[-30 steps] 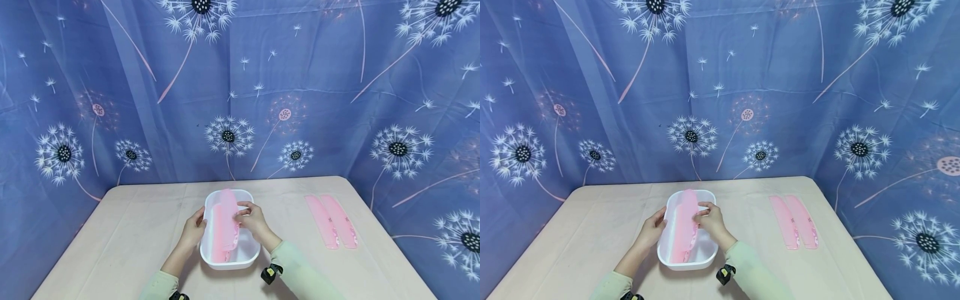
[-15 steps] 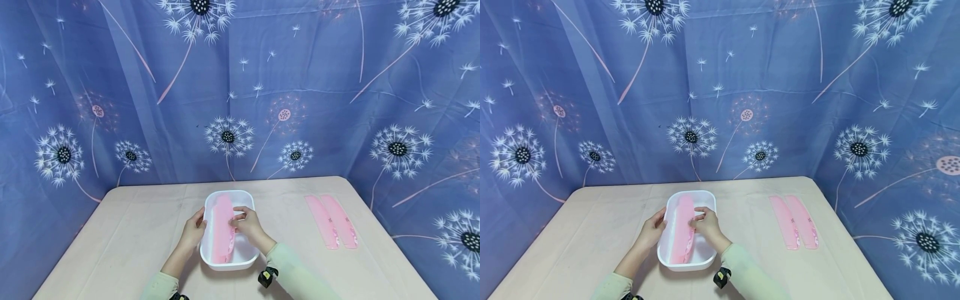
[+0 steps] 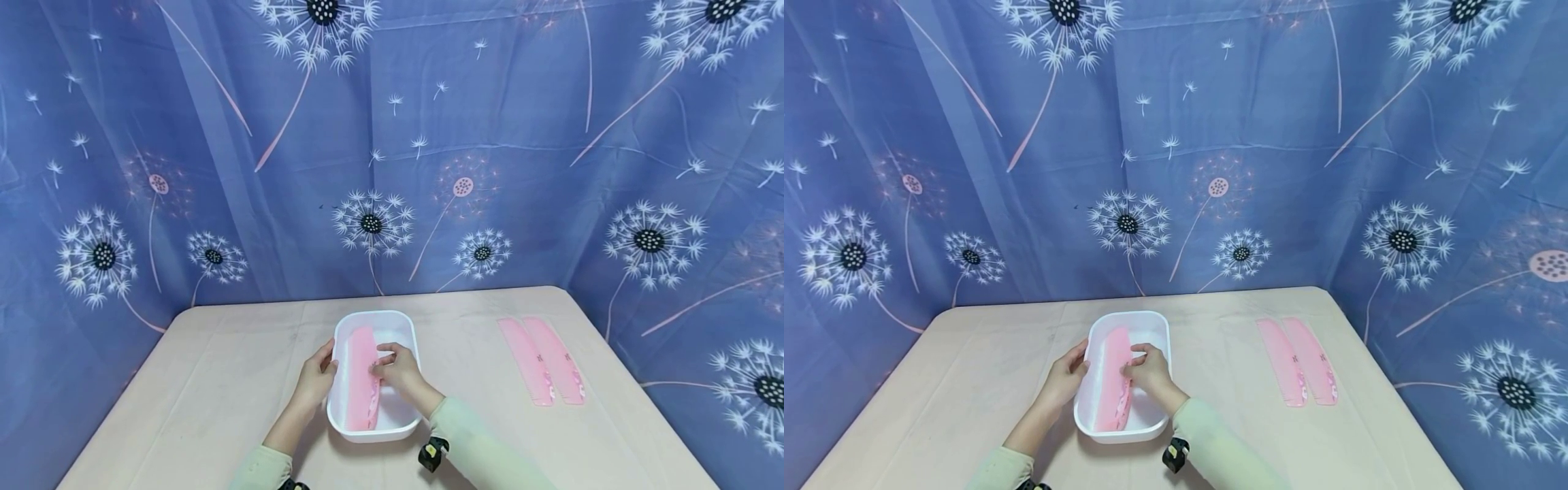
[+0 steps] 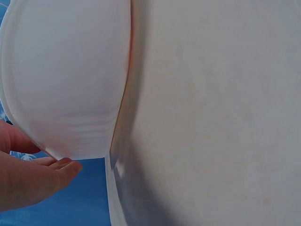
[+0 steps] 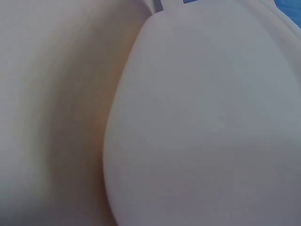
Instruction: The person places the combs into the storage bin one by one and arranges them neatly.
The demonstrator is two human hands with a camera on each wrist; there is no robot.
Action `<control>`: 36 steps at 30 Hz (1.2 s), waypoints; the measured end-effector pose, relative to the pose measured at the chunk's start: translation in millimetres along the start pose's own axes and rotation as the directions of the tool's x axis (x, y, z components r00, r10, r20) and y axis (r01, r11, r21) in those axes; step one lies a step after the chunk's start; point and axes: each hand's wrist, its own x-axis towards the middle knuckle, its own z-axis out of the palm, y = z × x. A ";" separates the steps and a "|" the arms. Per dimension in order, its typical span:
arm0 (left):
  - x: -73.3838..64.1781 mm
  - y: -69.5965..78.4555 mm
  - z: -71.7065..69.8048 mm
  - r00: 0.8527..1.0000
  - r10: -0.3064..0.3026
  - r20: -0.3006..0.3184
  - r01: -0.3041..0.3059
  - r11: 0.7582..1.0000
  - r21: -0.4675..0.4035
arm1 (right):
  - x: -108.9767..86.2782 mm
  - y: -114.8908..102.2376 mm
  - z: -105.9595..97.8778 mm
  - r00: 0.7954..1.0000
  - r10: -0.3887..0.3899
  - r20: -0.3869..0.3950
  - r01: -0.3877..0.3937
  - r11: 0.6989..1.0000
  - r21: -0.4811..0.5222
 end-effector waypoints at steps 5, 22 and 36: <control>-0.3 -0.6 -0.5 1.000 0.003 0.005 -0.003 1.000 -0.005 | 0.4 2.4 3.1 1.000 0.002 0.006 -0.002 0.999 -0.042; -0.1 2.7 -1.0 1.000 -0.023 0.018 0.024 1.000 -0.010 | -7.5 -4.9 -1.1 0.999 -0.035 0.040 0.045 0.959 -0.281; 0.2 3.6 -0.6 1.000 -0.003 0.008 0.003 1.000 -0.014 | -9.6 -22.1 -34.2 0.975 -0.211 0.070 0.223 0.923 -0.313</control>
